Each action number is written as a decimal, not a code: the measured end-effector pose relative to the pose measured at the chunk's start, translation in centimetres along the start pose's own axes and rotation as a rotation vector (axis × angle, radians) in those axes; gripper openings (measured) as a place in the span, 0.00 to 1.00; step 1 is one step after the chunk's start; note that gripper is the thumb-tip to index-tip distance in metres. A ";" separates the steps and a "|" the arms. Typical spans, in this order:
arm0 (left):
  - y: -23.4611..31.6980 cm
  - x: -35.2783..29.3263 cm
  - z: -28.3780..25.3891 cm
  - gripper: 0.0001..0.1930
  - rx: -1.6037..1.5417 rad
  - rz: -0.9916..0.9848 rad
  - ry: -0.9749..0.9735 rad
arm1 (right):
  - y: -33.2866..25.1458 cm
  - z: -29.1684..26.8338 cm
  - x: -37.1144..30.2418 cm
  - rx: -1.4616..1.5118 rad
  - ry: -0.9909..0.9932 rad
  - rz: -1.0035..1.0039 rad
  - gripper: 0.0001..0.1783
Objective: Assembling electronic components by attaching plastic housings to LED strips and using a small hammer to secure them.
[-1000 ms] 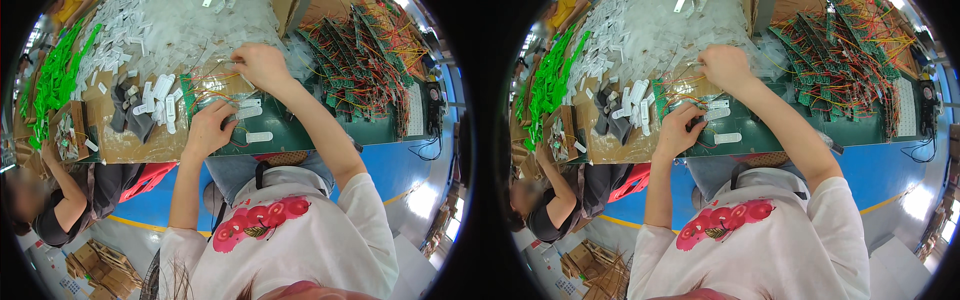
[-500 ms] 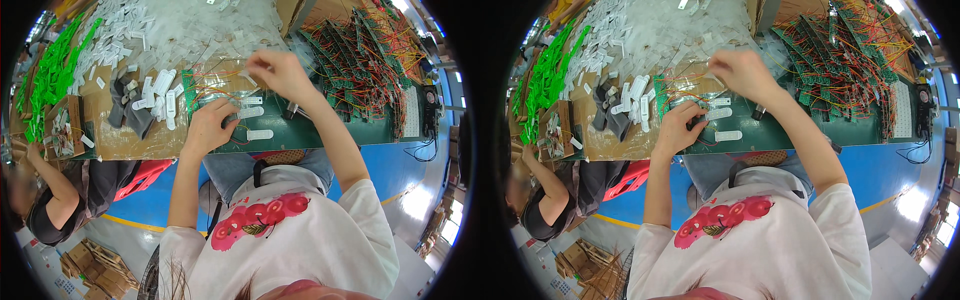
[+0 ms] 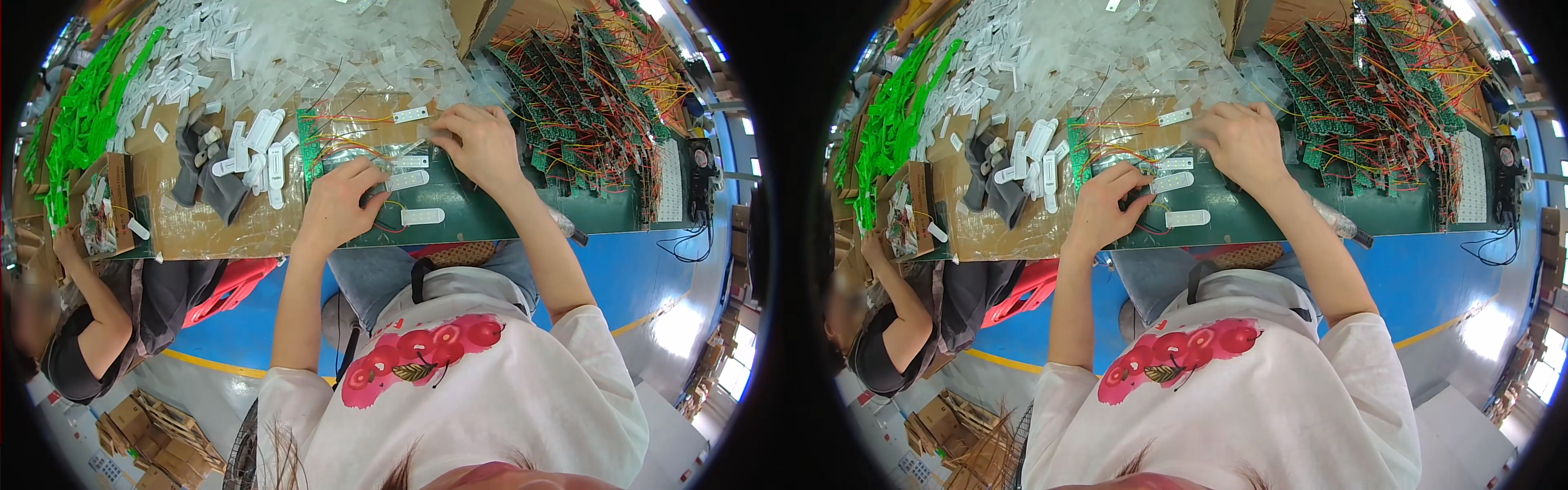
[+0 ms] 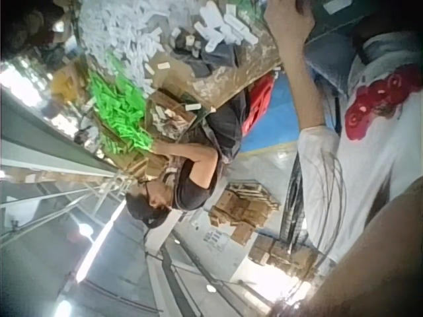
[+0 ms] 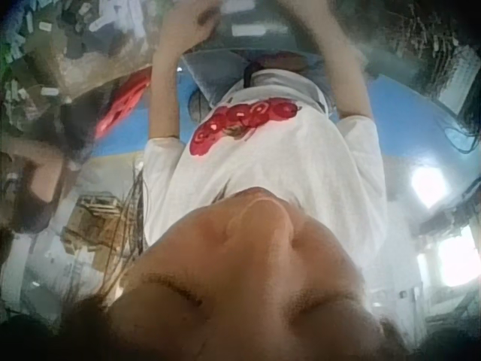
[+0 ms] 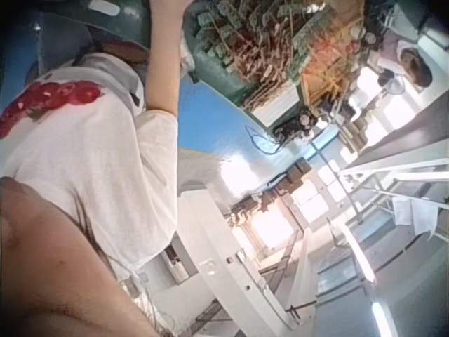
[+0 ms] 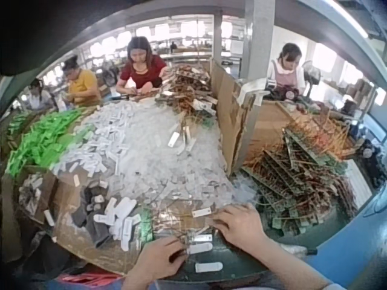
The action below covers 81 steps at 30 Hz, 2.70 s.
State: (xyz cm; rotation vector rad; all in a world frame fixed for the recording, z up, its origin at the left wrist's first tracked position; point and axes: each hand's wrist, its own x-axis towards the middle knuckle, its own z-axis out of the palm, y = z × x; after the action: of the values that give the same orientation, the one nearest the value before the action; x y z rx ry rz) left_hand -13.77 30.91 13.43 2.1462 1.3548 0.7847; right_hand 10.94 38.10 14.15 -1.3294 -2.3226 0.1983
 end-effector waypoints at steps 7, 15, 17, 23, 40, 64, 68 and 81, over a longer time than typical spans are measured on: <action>0.1 -0.6 -0.1 0.10 0.012 0.013 0.004 | 0.1 -0.3 0.4 0.174 -0.062 0.168 0.11; 0.5 -0.4 -0.3 0.09 -0.015 -0.088 -0.034 | -4.1 -0.6 -1.8 0.477 -0.151 -0.182 0.13; 0.4 -0.4 -0.2 0.09 0.002 -0.094 -0.039 | -3.9 0.5 -1.9 0.429 -0.154 -0.201 0.13; 0.4 -0.4 0.2 0.10 -0.011 -0.100 -0.002 | -3.5 1.1 -2.3 0.422 -0.153 -0.197 0.12; 1.5 0.0 0.1 0.11 0.017 -0.110 -0.013 | -5.8 0.6 -2.1 0.168 -0.210 0.003 0.09; 2.2 0.6 -0.1 0.10 0.102 -0.195 -0.087 | -4.3 -7.5 -8.1 0.421 -0.219 0.174 0.27; 2.6 1.0 -0.2 0.10 0.124 -0.204 -0.098 | -4.3 -5.8 -7.1 0.332 -0.342 0.186 0.26; 1.8 0.5 0.3 0.11 0.079 -0.192 -0.054 | -3.4 -1.5 -2.4 0.431 -0.419 0.307 0.17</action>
State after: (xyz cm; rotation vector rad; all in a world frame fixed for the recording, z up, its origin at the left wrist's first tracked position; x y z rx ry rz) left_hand -12.25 30.64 14.49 2.0416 1.5593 0.6030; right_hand 10.02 34.13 15.89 -1.5073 -2.1888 1.1010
